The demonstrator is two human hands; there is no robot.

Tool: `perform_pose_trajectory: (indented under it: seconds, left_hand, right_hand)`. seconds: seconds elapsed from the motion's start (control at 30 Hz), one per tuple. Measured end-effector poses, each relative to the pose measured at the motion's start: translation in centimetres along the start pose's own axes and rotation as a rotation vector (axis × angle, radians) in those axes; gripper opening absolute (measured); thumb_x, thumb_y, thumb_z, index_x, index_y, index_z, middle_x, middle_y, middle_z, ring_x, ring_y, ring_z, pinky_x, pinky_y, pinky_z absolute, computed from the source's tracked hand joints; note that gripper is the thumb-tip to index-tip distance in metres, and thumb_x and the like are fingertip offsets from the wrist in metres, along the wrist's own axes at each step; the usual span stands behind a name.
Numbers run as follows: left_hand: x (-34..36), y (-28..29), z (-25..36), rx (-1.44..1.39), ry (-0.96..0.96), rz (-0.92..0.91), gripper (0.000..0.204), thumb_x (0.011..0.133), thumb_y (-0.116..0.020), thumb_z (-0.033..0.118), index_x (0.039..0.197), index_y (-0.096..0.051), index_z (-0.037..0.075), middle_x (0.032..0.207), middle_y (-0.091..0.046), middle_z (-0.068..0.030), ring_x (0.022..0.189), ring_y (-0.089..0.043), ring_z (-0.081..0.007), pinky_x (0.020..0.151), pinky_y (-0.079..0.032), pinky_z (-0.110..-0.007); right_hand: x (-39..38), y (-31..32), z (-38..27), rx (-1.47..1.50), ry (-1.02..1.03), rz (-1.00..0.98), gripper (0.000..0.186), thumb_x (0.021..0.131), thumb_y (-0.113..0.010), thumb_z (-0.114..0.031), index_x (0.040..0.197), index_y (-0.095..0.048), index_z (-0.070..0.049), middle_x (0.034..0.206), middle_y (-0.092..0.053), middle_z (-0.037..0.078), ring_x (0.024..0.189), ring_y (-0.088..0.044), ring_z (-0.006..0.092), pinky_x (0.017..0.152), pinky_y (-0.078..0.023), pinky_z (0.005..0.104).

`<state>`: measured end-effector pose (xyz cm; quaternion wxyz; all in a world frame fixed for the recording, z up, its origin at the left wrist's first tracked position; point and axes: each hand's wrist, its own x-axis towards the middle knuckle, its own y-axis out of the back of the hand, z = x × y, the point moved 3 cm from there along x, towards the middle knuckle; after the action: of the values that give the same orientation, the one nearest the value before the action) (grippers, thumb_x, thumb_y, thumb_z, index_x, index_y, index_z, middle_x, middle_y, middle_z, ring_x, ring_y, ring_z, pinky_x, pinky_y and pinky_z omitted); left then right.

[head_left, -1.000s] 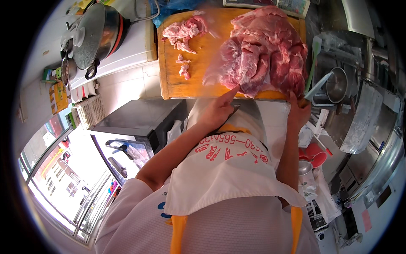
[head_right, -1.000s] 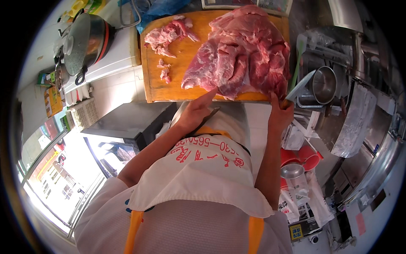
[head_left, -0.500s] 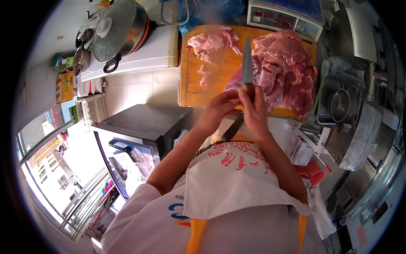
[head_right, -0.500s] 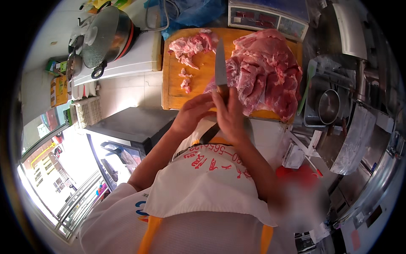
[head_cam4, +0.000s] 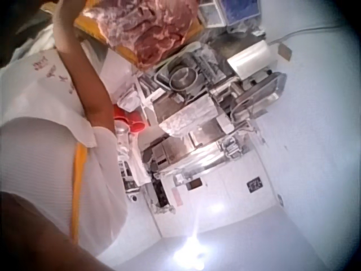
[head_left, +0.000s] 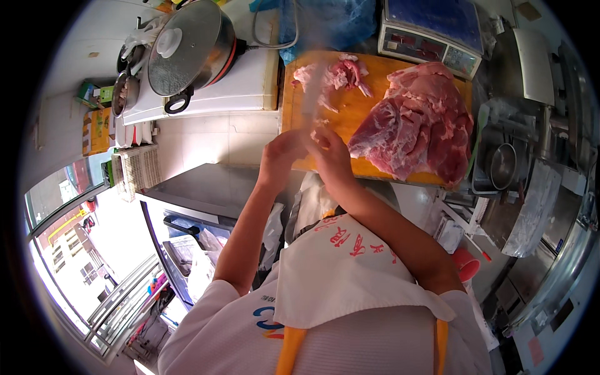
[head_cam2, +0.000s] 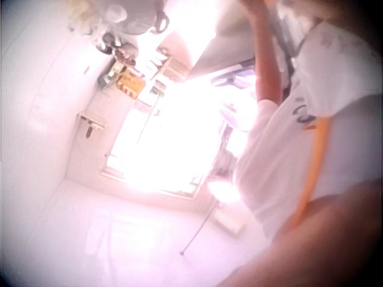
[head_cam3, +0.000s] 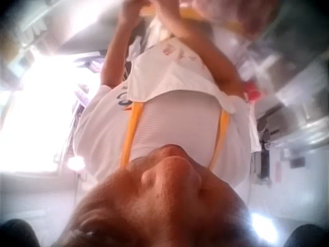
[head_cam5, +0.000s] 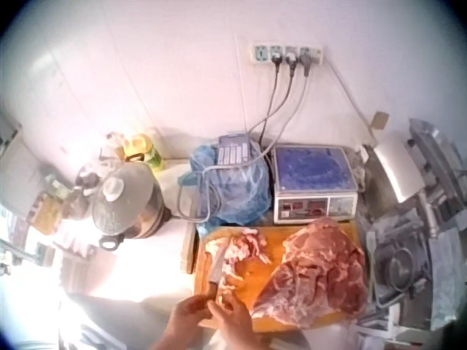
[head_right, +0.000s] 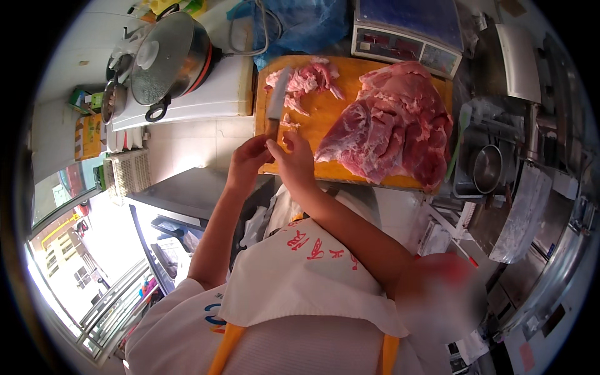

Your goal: The person uses a knife to trim and cut a large piece of raw meat on a wooden cutting board. They separate smaller pieces of fat and meat, placing them aside on the board while continuing to process the main cut.

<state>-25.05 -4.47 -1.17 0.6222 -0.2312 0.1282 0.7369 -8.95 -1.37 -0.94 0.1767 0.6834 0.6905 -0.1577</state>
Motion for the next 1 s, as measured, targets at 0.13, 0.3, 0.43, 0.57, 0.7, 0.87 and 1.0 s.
perform_pose_trajectory:
  seconds: [0.13, 0.3, 0.43, 0.57, 0.7, 0.87, 1.0]
  left_hand:
    - [-0.2, 3.5, -3.4, 0.048, 0.058, 0.119, 0.039, 0.104, -0.074, 0.003, 0.141, -0.068, -0.008, 0.116, -0.079, -0.0104, 0.107, -0.075, -0.0183, 0.094, -0.061, -0.034]
    - [-0.7, 3.6, -6.1, 0.037, 0.08, 0.12, 0.034, 0.105, -0.073, 0.005, 0.138, -0.07, -0.005, 0.113, -0.078, -0.0083, 0.101, -0.075, -0.0176, 0.093, -0.061, -0.033]
    - [-1.6, 3.2, -7.8, -0.088, 0.17, 0.157, 0.035, 0.102, -0.079, 0.008, 0.134, -0.072, -0.004, 0.112, -0.078, -0.006, 0.098, -0.073, -0.0147, 0.091, -0.059, -0.031]
    - [-1.3, 2.6, -7.9, 0.26, 0.114, 0.224, 0.038, 0.101, -0.081, 0.013, 0.135, -0.072, -0.001, 0.106, -0.079, -0.0061, 0.094, -0.075, -0.0151, 0.088, -0.06, -0.031]
    - [-0.4, 2.2, -7.2, 0.565, -0.021, 0.279, 0.033, 0.098, -0.083, 0.016, 0.128, -0.077, 0.002, 0.102, -0.081, -0.0072, 0.093, -0.077, -0.0169, 0.086, -0.061, -0.032]
    - [0.4, 2.6, -7.4, 0.789, -0.031, 0.306, 0.031, 0.098, -0.083, 0.021, 0.122, -0.079, 0.002, 0.105, -0.083, -0.0108, 0.093, -0.079, -0.021, 0.087, -0.061, -0.036]
    - [-0.9, 1.7, -4.5, 1.031, -0.126, 0.43, 0.03, 0.098, -0.078, 0.018, 0.124, -0.078, 0.003, 0.112, -0.08, -0.014, 0.102, -0.077, -0.027, 0.093, -0.06, -0.039]
  right_hand:
    - [-0.9, 4.2, -1.0, 0.199, -0.026, -0.201, 0.031, 0.105, -0.078, -0.024, 0.123, -0.072, 0.0, 0.109, -0.074, 0.005, 0.102, -0.067, 0.0133, 0.095, -0.053, 0.0307]
    - [-2.7, 12.5, 1.5, 0.251, -0.137, -0.11, 0.026, 0.108, -0.077, -0.021, 0.121, -0.072, 0.001, 0.103, -0.074, 0.003, 0.096, -0.067, 0.0097, 0.09, -0.053, 0.0261]
    - [-5.1, 18.5, -0.1, 0.126, -0.12, 0.13, 0.025, 0.108, -0.076, -0.022, 0.116, -0.074, 0.002, 0.099, -0.077, 0.005, 0.092, -0.071, 0.0105, 0.084, -0.056, 0.0272]
    - [-6.3, 26.2, 1.1, -0.147, -0.083, 0.385, 0.025, 0.107, -0.076, -0.024, 0.117, -0.076, -0.001, 0.089, -0.078, 0.005, 0.085, -0.074, 0.0115, 0.078, -0.058, 0.0297]
    - [-6.7, 38.4, 1.5, -0.5, 0.041, 0.658, 0.023, 0.108, -0.073, -0.024, 0.121, -0.077, -0.006, 0.098, -0.079, 0.008, 0.088, -0.074, 0.0159, 0.079, -0.059, 0.0345]
    - [-4.5, 61.6, 5.6, -1.304, 0.3, 0.877, 0.021, 0.099, -0.075, -0.012, 0.119, -0.072, -0.005, 0.123, -0.075, 0.022, 0.109, -0.071, 0.0388, 0.097, -0.056, 0.0479]
    - [-0.4, 67.1, 6.0, -1.246, 0.24, 0.705, 0.027, 0.092, -0.08, -0.011, 0.114, -0.065, -0.006, 0.123, -0.075, 0.025, 0.119, -0.071, 0.0429, 0.1, -0.055, 0.051]
